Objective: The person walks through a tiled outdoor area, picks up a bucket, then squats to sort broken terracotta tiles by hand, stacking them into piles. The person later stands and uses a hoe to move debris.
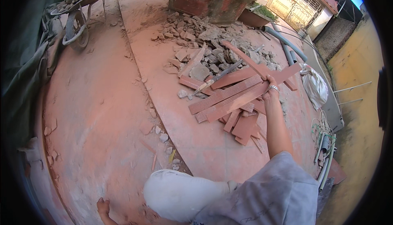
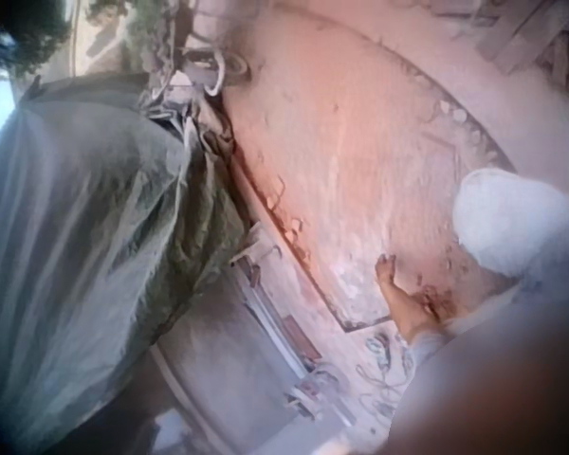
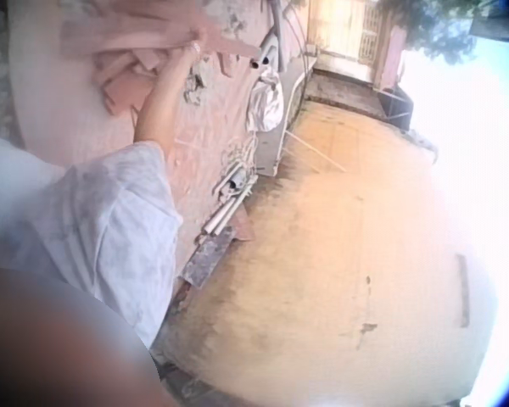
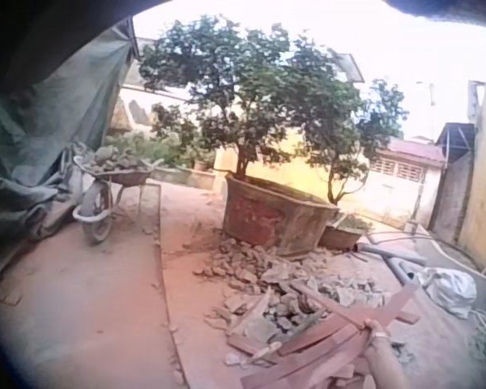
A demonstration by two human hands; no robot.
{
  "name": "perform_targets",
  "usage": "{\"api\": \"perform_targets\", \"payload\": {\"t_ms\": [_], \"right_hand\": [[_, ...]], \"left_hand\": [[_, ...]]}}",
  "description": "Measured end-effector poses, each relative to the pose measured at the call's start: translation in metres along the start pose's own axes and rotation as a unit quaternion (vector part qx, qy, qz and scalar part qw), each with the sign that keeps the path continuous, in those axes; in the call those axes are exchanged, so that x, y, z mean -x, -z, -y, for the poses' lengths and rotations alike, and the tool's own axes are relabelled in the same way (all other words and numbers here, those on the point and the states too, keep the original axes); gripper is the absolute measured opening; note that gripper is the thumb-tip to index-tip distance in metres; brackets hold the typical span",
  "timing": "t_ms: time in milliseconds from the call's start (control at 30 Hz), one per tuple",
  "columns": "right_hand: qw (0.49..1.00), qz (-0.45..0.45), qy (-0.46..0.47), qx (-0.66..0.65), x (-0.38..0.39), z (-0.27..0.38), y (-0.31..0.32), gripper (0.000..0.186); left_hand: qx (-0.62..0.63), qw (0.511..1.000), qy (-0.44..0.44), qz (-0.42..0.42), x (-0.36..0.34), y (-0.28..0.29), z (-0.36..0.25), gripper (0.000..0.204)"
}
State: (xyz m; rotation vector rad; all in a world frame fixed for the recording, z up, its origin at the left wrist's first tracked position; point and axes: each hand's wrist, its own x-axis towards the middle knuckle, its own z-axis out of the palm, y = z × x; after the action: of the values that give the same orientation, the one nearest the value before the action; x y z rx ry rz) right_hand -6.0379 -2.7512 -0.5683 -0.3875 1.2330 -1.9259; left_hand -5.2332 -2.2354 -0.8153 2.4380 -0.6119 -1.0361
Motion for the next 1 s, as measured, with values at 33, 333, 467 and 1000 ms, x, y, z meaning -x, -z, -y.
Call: {"api": "perform_targets", "payload": {"t_ms": [33,333,467,1000], "right_hand": [[1.0,-0.014,0.012,-0.015,-0.02,0.003,0.001,0.014],[0.983,0.069,-0.068,0.156,0.004,-0.016,0.006,0.022],[0.952,0.143,-0.096,0.253,0.045,-0.056,0.02,0.019],[0.605,0.248,0.337,0.678,-0.06,-0.057,-0.143,0.041]], "left_hand": [[-0.012,1.0,0.002,0.005,0.003,0.0,-0.001,0.07],[0.009,0.999,-0.006,-0.044,0.006,-0.016,0.027,0.058],[-0.079,0.996,0.042,-0.022,0.011,-0.009,0.024,0.065],[-0.104,0.99,0.056,-0.077,0.025,-0.005,-0.009,0.041]]}}
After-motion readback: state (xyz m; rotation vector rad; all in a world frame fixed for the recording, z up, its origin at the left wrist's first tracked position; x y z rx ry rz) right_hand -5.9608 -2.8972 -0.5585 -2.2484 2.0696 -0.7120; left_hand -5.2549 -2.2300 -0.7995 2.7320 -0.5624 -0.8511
